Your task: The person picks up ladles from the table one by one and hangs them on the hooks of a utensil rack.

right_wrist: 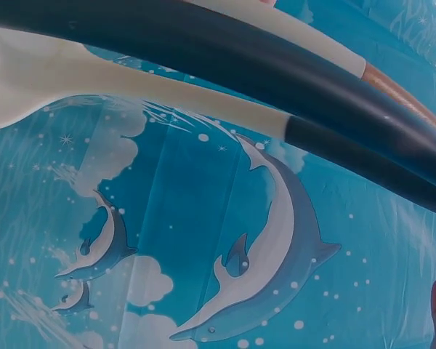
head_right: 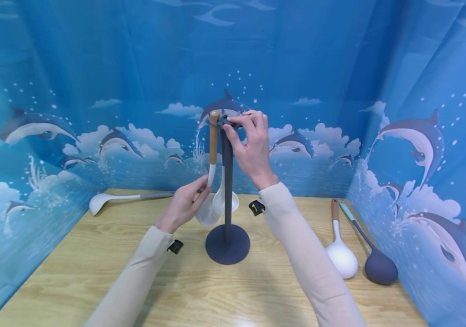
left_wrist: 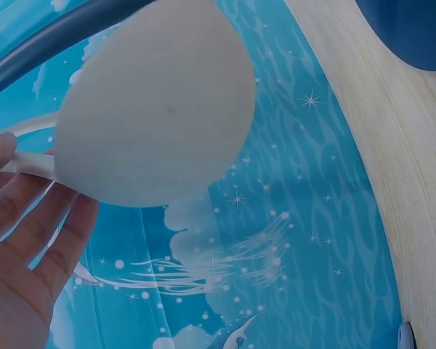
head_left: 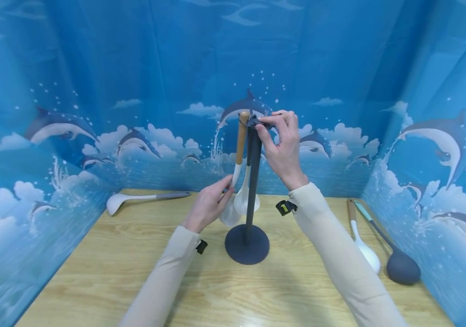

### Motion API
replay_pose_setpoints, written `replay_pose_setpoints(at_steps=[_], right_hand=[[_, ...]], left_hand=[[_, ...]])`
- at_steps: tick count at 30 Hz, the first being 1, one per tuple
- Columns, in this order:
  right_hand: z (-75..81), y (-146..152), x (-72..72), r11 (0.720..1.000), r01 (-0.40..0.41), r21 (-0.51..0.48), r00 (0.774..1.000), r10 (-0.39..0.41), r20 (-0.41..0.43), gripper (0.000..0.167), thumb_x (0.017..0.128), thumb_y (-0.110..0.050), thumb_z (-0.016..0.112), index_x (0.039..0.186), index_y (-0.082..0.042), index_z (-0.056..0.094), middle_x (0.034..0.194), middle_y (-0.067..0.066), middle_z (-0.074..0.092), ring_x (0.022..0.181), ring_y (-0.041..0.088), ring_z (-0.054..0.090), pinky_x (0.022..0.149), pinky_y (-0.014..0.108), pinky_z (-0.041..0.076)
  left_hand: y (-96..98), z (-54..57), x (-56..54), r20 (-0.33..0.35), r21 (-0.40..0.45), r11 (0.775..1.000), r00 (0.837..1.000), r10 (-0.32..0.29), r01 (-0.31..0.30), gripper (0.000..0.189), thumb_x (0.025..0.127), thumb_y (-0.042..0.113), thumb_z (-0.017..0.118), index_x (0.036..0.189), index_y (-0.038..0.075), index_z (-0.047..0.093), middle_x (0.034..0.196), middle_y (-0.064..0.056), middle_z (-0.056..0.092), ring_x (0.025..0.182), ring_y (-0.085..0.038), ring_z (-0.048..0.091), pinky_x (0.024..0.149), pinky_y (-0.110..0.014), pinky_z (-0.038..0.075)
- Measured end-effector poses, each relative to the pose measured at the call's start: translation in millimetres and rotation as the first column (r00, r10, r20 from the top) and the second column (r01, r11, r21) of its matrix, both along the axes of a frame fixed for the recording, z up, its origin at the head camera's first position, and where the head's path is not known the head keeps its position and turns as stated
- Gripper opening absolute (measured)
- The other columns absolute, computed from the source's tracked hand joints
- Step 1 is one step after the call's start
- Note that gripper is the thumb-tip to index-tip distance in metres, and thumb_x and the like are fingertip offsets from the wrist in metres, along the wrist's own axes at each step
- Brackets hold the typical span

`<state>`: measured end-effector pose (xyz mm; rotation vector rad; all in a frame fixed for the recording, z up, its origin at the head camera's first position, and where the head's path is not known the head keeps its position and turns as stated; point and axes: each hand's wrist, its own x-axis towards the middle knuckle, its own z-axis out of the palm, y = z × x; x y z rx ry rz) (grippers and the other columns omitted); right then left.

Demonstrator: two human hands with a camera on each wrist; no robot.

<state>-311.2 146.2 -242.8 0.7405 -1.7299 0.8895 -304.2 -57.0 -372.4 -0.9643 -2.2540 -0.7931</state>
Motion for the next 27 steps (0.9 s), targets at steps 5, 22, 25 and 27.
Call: replay_pose_setpoints(at_steps=[5,22,25,27], right_hand=[[1.1,-0.4,0.3,1.0,0.003,-0.009,0.999,-0.003,-0.032,0.054,0.099,-0.052,0.048,0.109,-0.003,0.069,0.101,0.018,0.052,0.112,0.033,0.048,0.099,0.046,0.038],[8.0,6.6,-3.1,0.995,-0.093,0.048,0.995,0.094,-0.033,0.022,0.094,-0.021,0.059,0.103,-0.001,0.063,0.11,0.023,0.055,0.104,0.032,0.054,0.089,0.039,0.045],[9.7,9.1,-3.6,0.991,-0.12,0.057,0.992,0.121,-0.03,0.02,0.093,-0.018,0.061,0.102,-0.001,0.064,0.105,0.022,0.055,0.098,0.032,0.053,0.09,0.037,0.044],[10.6,10.5,-4.4,0.989,-0.135,0.057,0.99,0.137,-0.031,0.017,0.092,-0.014,0.063,0.102,0.0,0.064,0.099,0.02,0.055,0.094,0.031,0.052,0.096,0.036,0.044]], left_hand=[[0.5,-0.4,0.0,-0.009,0.01,1.0,1.0,-0.004,0.005,0.027,0.1,0.015,0.057,0.127,0.011,0.058,0.102,-0.004,0.069,0.09,-0.016,0.068,0.074,-0.032,0.058],[-15.8,-8.0,-0.5,0.041,0.049,0.998,0.999,0.035,-0.037,0.039,0.104,0.024,0.049,0.139,0.006,0.053,0.112,-0.011,0.07,0.096,-0.023,0.069,0.082,-0.041,0.057],[-22.4,-11.5,-3.0,0.076,0.034,0.998,0.996,0.054,-0.057,0.04,0.105,0.026,0.046,0.139,0.006,0.053,0.115,-0.012,0.069,0.101,-0.025,0.068,0.086,-0.043,0.056],[-27.7,-14.2,-5.1,0.092,0.018,0.997,0.993,0.078,-0.08,0.04,0.106,0.027,0.045,0.139,0.007,0.054,0.118,-0.012,0.069,0.103,-0.026,0.068,0.088,-0.044,0.055]])
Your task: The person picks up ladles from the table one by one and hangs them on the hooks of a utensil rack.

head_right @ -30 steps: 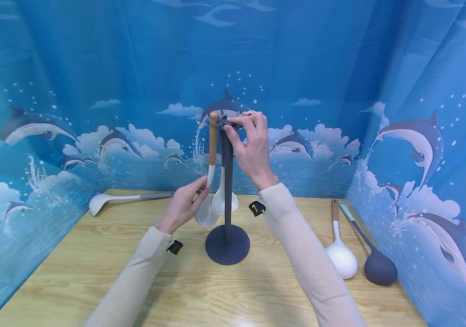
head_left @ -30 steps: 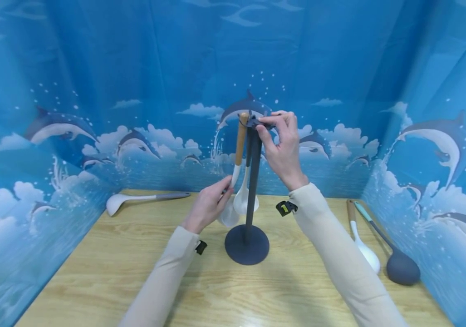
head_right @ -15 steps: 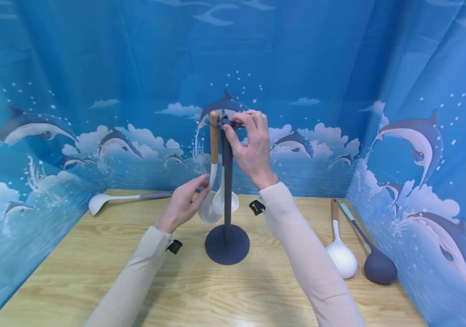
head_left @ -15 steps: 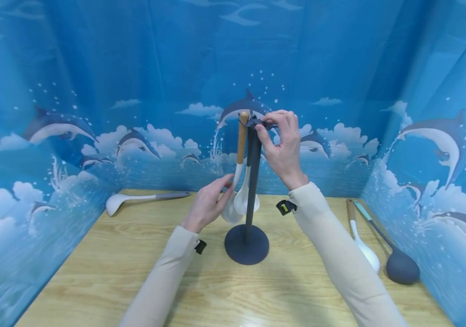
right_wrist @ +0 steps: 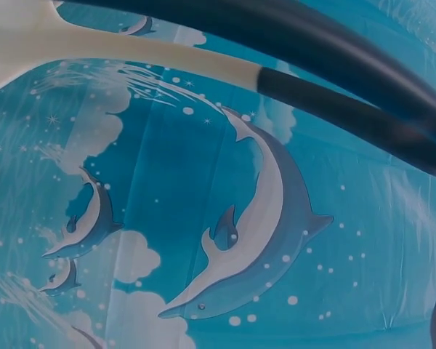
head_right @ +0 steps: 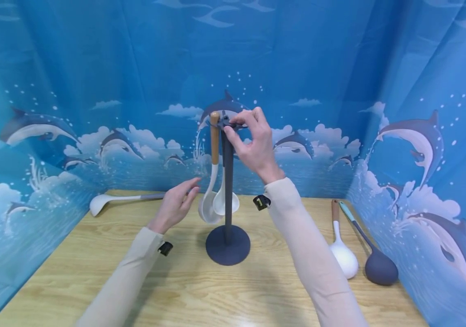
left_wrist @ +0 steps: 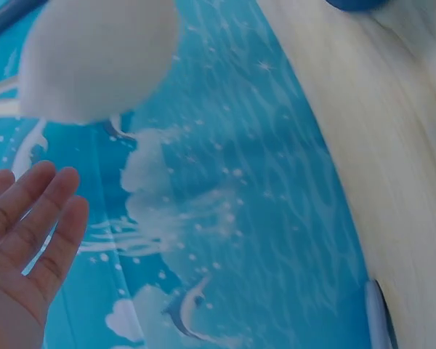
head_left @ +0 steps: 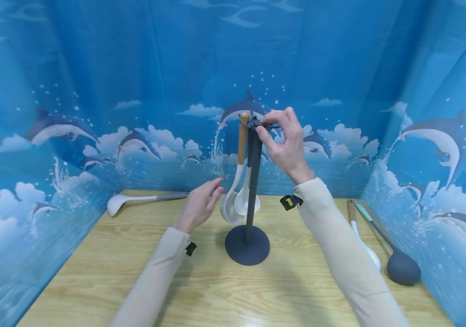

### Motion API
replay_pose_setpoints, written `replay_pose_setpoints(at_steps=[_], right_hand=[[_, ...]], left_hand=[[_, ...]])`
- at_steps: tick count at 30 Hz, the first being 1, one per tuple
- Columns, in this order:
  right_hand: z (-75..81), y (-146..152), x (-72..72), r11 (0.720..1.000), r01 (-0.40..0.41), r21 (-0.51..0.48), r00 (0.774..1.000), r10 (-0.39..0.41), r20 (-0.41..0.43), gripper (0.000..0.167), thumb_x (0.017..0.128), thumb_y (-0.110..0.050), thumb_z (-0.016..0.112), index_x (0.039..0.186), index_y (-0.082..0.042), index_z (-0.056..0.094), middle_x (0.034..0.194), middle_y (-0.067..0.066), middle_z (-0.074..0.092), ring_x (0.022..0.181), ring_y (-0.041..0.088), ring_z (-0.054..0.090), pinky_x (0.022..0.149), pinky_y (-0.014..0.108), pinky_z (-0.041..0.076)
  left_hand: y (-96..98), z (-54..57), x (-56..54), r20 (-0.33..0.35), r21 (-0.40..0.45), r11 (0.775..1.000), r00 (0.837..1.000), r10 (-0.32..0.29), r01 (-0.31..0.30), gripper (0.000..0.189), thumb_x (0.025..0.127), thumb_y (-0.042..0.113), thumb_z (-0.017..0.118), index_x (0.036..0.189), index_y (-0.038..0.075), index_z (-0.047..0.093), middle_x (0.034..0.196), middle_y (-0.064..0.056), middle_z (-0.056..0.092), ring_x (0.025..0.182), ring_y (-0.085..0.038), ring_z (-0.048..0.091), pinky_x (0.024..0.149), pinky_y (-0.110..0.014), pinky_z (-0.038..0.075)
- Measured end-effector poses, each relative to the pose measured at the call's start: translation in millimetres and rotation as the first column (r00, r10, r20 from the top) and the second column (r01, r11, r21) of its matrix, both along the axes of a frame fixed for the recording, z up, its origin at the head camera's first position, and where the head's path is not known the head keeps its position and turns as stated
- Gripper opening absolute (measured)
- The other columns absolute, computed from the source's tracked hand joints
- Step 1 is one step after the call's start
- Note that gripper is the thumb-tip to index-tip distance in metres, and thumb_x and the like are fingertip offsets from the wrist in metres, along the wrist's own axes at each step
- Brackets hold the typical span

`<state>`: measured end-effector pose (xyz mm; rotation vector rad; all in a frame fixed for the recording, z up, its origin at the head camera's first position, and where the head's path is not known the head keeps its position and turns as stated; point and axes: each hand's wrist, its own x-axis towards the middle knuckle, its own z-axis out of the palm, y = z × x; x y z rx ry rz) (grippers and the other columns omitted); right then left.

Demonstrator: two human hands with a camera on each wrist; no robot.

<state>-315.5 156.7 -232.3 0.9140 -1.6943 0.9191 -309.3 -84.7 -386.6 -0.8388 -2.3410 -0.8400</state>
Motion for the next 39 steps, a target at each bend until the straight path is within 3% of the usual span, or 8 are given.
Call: replay_pose_setpoints(at_steps=[4,7,20,24,27,30,34,39], right_hand=[[0.5,2.2,-0.2,1.0,-0.011,-0.011,1.0,0.011,0.008,0.015,0.091,-0.011,0.066,0.1,0.0,0.065,0.092,0.019,0.052,0.09,0.03,0.052,0.108,0.037,0.043],[1.0,1.7,0.9,1.0,-0.003,-0.011,1.0,0.003,0.007,0.015,0.091,-0.012,0.067,0.099,0.0,0.066,0.091,0.019,0.05,0.087,0.029,0.054,0.108,0.038,0.043],[1.3,1.4,4.1,1.0,0.024,-0.011,1.0,-0.024,-0.014,0.016,0.089,-0.011,0.069,0.096,0.003,0.069,0.088,0.019,0.046,0.086,0.031,0.052,0.11,0.049,0.041],[1.7,0.4,5.1,1.0,0.03,-0.01,0.999,-0.03,-0.012,0.017,0.089,-0.012,0.068,0.095,0.003,0.068,0.089,0.019,0.046,0.087,0.032,0.051,0.111,0.044,0.041],[3.1,-1.0,5.7,1.0,0.025,-0.008,1.0,-0.025,-0.007,0.016,0.089,-0.012,0.069,0.094,0.003,0.068,0.089,0.019,0.047,0.088,0.033,0.051,0.111,0.041,0.04],[3.8,-2.5,5.9,1.0,0.01,-0.014,1.0,-0.01,-0.005,0.015,0.089,-0.012,0.069,0.093,0.003,0.068,0.089,0.018,0.048,0.087,0.033,0.052,0.111,0.044,0.04],[4.6,-3.4,6.4,1.0,0.015,-0.009,1.0,-0.015,-0.002,0.015,0.088,-0.012,0.069,0.093,0.002,0.068,0.089,0.019,0.048,0.087,0.033,0.051,0.11,0.045,0.041],[5.6,-4.5,8.2,0.999,0.038,-0.005,0.999,-0.038,-0.002,0.016,0.089,-0.013,0.068,0.093,0.003,0.067,0.089,0.019,0.047,0.087,0.034,0.051,0.11,0.042,0.041]], left_hand=[[-10.9,-7.1,-5.2,0.023,-0.056,0.997,0.998,0.055,-0.054,0.039,0.105,0.029,0.046,0.136,0.007,0.057,0.121,-0.013,0.068,0.108,-0.028,0.067,0.091,-0.047,0.054],[-19.0,-12.9,-8.7,0.054,-0.112,0.99,0.994,0.092,-0.085,0.037,0.104,0.029,0.048,0.132,0.007,0.061,0.121,-0.013,0.068,0.11,-0.029,0.066,0.093,-0.047,0.053],[-56.1,-40.2,-26.9,0.224,-0.297,0.949,0.959,0.174,-0.102,0.028,0.103,0.027,0.052,0.116,0.01,0.07,0.105,-0.008,0.072,0.095,-0.025,0.068,0.084,-0.045,0.055],[-69.3,-47.2,-34.3,0.27,-0.341,0.935,0.942,0.199,-0.1,0.028,0.103,0.024,0.052,0.118,0.007,0.069,0.111,-0.011,0.071,0.101,-0.027,0.068,0.089,-0.047,0.054],[-80.5,-52.7,-41.5,0.266,-0.363,0.926,0.942,0.206,-0.1,0.024,0.102,0.019,0.054,0.11,0.006,0.071,0.102,-0.01,0.072,0.089,-0.023,0.069,0.079,-0.043,0.056],[-93.0,-56.3,-47.1,0.265,-0.394,0.913,0.937,0.227,-0.109,0.022,0.101,0.016,0.054,0.088,0.006,0.069,0.074,-0.006,0.065,0.061,-0.015,0.056,0.059,-0.035,0.048],[-111.3,-59.3,-52.0,0.238,-0.437,0.873,0.907,0.346,-0.218,0.027,0.1,0.015,0.053,0.076,0.007,0.063,0.06,-0.003,0.054,0.051,-0.015,0.044,0.05,-0.034,0.039],[-130.8,-62.4,-55.3,0.228,-0.455,0.82,0.845,0.484,-0.347,0.022,0.099,0.016,0.055,0.089,0.004,0.069,0.068,-0.01,0.063,0.057,-0.024,0.057,0.052,-0.044,0.048]])
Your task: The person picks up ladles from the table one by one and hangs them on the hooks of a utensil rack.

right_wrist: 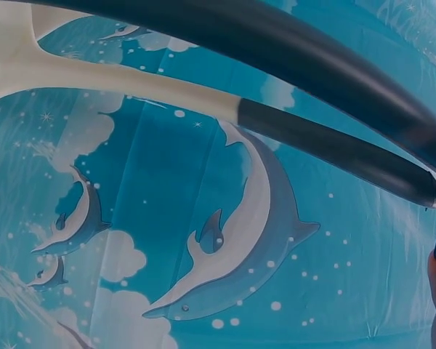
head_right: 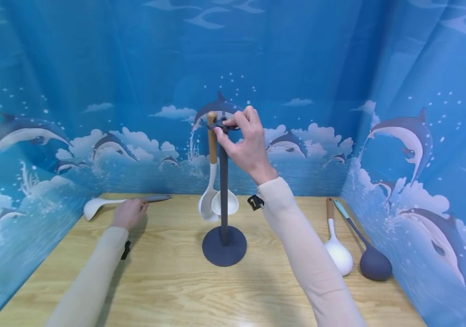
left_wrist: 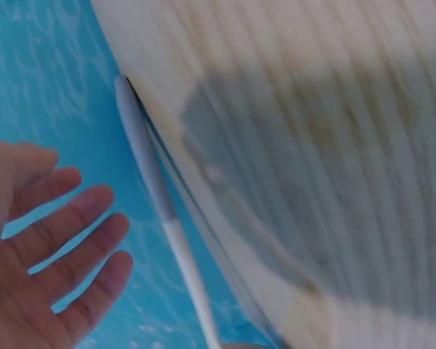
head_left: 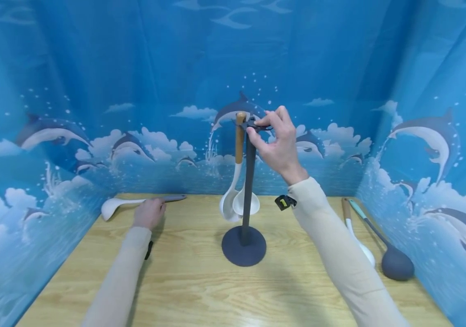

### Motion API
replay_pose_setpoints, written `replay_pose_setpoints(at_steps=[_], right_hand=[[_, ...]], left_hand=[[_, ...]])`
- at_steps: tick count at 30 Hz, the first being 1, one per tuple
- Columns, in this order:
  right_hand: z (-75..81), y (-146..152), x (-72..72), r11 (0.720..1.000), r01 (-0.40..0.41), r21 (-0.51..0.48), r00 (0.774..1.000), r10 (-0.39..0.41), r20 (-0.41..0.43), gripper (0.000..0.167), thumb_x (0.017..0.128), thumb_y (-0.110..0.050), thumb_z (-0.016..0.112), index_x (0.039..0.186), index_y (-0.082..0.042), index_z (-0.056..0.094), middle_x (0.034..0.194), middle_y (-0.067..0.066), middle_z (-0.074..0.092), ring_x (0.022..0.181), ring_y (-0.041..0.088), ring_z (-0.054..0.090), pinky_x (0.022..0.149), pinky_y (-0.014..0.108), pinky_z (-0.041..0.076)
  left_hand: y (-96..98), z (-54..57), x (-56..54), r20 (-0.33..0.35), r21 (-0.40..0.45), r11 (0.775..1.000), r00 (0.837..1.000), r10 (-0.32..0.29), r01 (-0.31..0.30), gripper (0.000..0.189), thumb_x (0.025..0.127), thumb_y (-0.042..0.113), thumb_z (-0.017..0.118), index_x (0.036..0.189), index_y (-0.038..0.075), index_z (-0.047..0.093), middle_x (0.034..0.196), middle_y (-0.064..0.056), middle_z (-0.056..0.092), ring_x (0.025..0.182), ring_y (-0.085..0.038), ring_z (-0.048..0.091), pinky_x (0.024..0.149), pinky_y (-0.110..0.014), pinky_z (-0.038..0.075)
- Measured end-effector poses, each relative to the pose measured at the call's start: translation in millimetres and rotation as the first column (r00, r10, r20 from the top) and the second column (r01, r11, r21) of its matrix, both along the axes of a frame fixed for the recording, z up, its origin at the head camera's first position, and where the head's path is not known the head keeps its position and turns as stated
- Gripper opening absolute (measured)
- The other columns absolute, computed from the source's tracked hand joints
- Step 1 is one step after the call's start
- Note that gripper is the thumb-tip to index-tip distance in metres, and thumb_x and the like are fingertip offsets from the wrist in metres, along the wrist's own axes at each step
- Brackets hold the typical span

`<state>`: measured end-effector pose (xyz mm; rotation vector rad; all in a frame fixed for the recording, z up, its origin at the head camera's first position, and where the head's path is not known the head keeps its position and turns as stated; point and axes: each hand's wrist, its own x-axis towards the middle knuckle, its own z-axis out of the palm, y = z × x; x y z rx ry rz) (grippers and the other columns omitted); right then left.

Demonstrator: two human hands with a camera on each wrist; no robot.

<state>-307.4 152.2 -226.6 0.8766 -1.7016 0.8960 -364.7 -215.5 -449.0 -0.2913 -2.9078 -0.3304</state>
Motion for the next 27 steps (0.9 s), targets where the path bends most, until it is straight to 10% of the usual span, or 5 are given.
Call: replay_pose_setpoints(at_steps=[13,27], right_hand=[[1.8,1.5,-0.4,1.0,0.024,0.015,1.0,-0.024,0.003,0.021,0.09,-0.017,0.065,0.09,0.004,0.066,0.088,0.02,0.047,0.089,0.033,0.053,0.107,0.043,0.044],[1.5,1.7,-1.4,1.0,0.02,0.022,1.0,-0.02,0.0,0.021,0.09,-0.017,0.066,0.091,0.003,0.067,0.087,0.02,0.047,0.087,0.033,0.052,0.108,0.045,0.043]], left_hand=[[-34.3,-3.2,-13.7,0.015,-0.084,0.991,0.994,0.107,-0.105,0.031,0.095,0.009,0.052,0.118,-0.009,0.061,0.118,-0.034,0.058,0.106,-0.05,0.055,0.079,-0.065,0.049],[-51.4,-17.7,-16.2,0.215,-0.117,0.981,0.96,0.18,-0.158,0.049,0.099,0.004,0.041,0.145,-0.009,0.031,0.146,-0.035,0.031,0.138,-0.052,0.024,0.106,-0.069,0.029]])
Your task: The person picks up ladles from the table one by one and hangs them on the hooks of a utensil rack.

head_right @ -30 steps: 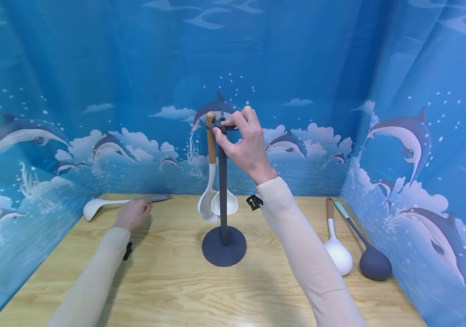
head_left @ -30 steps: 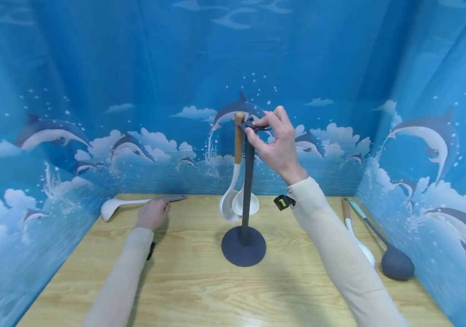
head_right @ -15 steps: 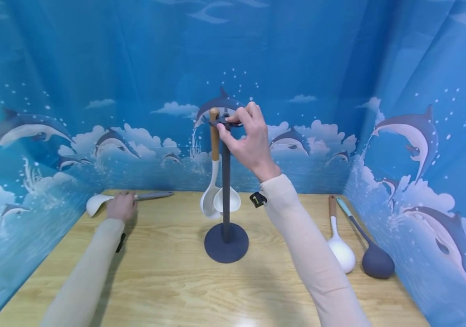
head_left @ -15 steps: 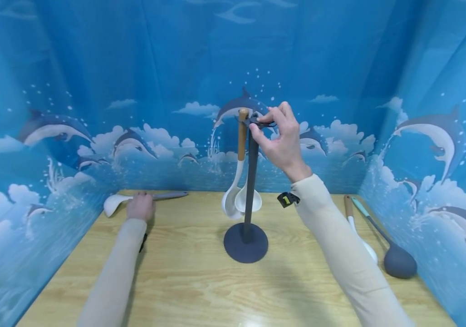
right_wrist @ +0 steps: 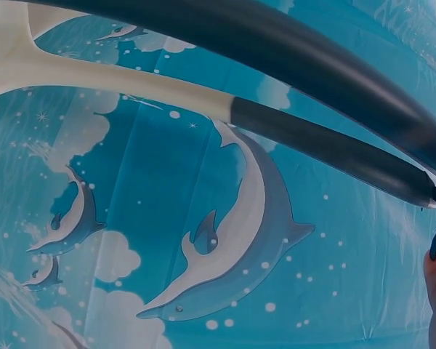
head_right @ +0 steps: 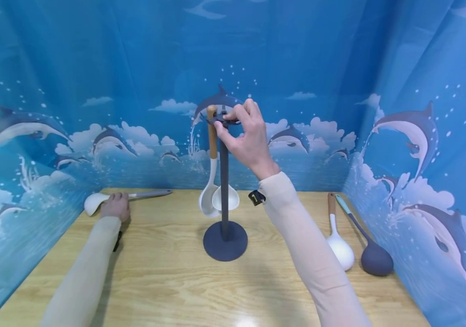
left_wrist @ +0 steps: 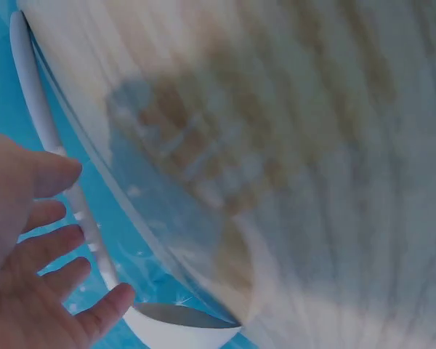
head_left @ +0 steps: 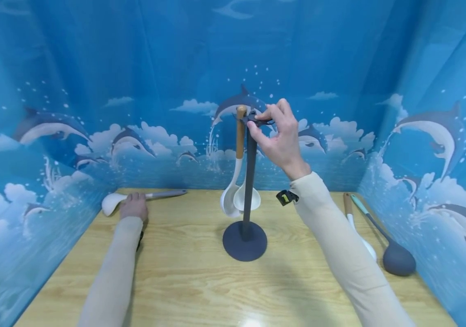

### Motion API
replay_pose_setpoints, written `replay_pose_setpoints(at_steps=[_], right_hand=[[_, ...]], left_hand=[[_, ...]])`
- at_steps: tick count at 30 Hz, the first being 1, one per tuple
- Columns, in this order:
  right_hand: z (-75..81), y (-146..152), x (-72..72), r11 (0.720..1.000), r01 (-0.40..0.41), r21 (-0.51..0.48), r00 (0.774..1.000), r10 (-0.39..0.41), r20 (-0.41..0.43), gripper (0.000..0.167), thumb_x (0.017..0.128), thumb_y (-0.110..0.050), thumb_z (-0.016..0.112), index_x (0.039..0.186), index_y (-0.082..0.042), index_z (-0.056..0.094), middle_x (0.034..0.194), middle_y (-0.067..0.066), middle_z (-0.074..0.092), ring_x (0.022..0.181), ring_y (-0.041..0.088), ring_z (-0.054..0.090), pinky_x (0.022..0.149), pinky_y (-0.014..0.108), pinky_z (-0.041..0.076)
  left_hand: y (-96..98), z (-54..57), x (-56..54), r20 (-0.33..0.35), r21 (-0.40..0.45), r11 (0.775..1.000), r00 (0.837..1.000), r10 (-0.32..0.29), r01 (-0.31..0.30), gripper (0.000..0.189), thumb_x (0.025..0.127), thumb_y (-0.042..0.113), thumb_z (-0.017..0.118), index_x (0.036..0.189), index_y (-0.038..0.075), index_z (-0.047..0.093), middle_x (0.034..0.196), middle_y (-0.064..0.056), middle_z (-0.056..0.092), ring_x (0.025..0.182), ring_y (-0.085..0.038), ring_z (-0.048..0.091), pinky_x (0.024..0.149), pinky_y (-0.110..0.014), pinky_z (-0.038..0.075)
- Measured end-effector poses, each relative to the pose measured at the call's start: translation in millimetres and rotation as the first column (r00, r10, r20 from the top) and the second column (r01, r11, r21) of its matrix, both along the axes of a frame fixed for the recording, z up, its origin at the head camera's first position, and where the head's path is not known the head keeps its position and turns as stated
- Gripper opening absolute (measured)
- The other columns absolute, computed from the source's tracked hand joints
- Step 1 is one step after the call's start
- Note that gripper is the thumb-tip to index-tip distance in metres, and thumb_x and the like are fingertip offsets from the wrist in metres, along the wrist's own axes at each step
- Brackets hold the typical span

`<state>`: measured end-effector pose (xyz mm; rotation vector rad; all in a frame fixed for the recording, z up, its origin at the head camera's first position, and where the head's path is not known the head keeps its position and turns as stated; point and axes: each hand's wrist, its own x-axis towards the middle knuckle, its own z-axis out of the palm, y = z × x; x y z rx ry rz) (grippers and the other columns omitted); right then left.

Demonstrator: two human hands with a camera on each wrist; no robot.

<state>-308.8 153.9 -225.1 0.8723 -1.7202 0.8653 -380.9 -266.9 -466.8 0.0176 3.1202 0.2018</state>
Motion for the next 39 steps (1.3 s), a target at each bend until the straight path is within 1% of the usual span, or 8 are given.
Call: replay_pose_setpoints(at_steps=[4,6,12,14,19,27,31,39], right_hand=[[0.3,0.6,0.2,1.0,0.011,0.005,1.0,-0.011,0.006,0.021,0.09,-0.018,0.066,0.091,0.003,0.067,0.088,0.019,0.047,0.088,0.032,0.052,0.108,0.044,0.043],[-0.2,1.1,0.1,1.0,0.015,0.007,1.0,-0.015,0.012,0.021,0.09,-0.018,0.066,0.092,0.003,0.068,0.088,0.019,0.048,0.088,0.032,0.052,0.104,0.044,0.046],[0.1,2.0,0.0,1.0,0.016,0.007,1.0,-0.016,0.009,0.02,0.09,-0.018,0.065,0.092,0.003,0.067,0.088,0.019,0.047,0.088,0.032,0.052,0.097,0.043,0.05],[0.6,1.9,0.3,1.0,0.015,0.008,1.0,-0.015,0.009,0.02,0.09,-0.018,0.065,0.092,0.002,0.067,0.088,0.019,0.047,0.088,0.032,0.052,0.097,0.044,0.05],[0.2,1.4,1.2,1.0,0.014,0.011,1.0,-0.014,0.023,0.019,0.09,-0.017,0.066,0.093,0.002,0.068,0.089,0.018,0.048,0.085,0.03,0.05,0.082,0.04,0.053],[0.0,0.7,1.3,1.0,0.009,0.02,1.0,-0.009,0.02,0.018,0.09,-0.015,0.067,0.093,0.002,0.068,0.088,0.018,0.048,0.086,0.031,0.05,0.08,0.039,0.052],[0.2,1.0,1.6,1.0,0.011,0.028,1.0,-0.011,0.013,0.017,0.089,-0.015,0.068,0.092,0.002,0.068,0.088,0.017,0.048,0.086,0.03,0.051,0.08,0.038,0.052],[0.1,1.9,1.1,1.0,0.009,0.025,1.0,-0.009,0.001,0.017,0.09,-0.015,0.068,0.092,0.001,0.067,0.092,0.017,0.055,0.089,0.029,0.053,0.08,0.039,0.049]], left_hand=[[0.1,1.8,-1.3,-0.025,-0.002,1.0,1.0,-0.001,0.001,0.046,0.097,0.004,0.049,0.14,-0.011,0.039,0.136,-0.036,0.038,0.13,-0.053,0.033,0.098,-0.067,0.039],[-0.3,2.3,-1.5,-0.028,-0.008,1.0,1.0,0.004,-0.004,0.043,0.098,0.004,0.05,0.138,-0.01,0.043,0.132,-0.034,0.04,0.125,-0.053,0.037,0.095,-0.067,0.039],[-1.6,2.8,-0.8,-0.096,-0.038,0.999,0.995,0.001,-0.005,0.032,0.094,0.002,0.054,0.125,-0.006,0.057,0.122,-0.034,0.045,0.116,-0.054,0.042,0.1,-0.073,0.026],[-3.6,2.8,-0.3,-0.117,-0.033,0.999,0.993,-0.003,0.0,0.034,0.091,0.0,0.057,0.125,-0.004,0.058,0.121,-0.036,0.048,0.116,-0.055,0.044,0.101,-0.073,0.025],[-12.8,-0.9,1.0,-0.133,-0.042,0.999,0.991,-0.007,0.002,0.04,0.091,-0.001,0.057,0.131,0.001,0.057,0.118,-0.037,0.056,0.112,-0.056,0.049,0.101,-0.07,0.027],[-20.3,-10.5,0.7,-0.139,-0.074,0.996,0.989,-0.054,0.044,0.039,0.093,0.002,0.056,0.132,0.008,0.058,0.116,-0.04,0.056,0.115,-0.058,0.047,0.104,-0.071,0.023],[-20.0,-12.7,2.5,-0.194,-0.038,0.997,0.978,-0.08,0.074,0.037,0.097,0.01,0.054,0.133,0.009,0.057,0.112,-0.036,0.059,0.11,-0.053,0.051,0.101,-0.069,0.028],[-13.4,-8.3,3.5,-0.323,0.019,0.991,0.939,-0.117,0.13,0.035,0.099,0.018,0.055,0.133,0.01,0.059,0.102,-0.027,0.063,0.102,-0.045,0.056,0.098,-0.064,0.031]])
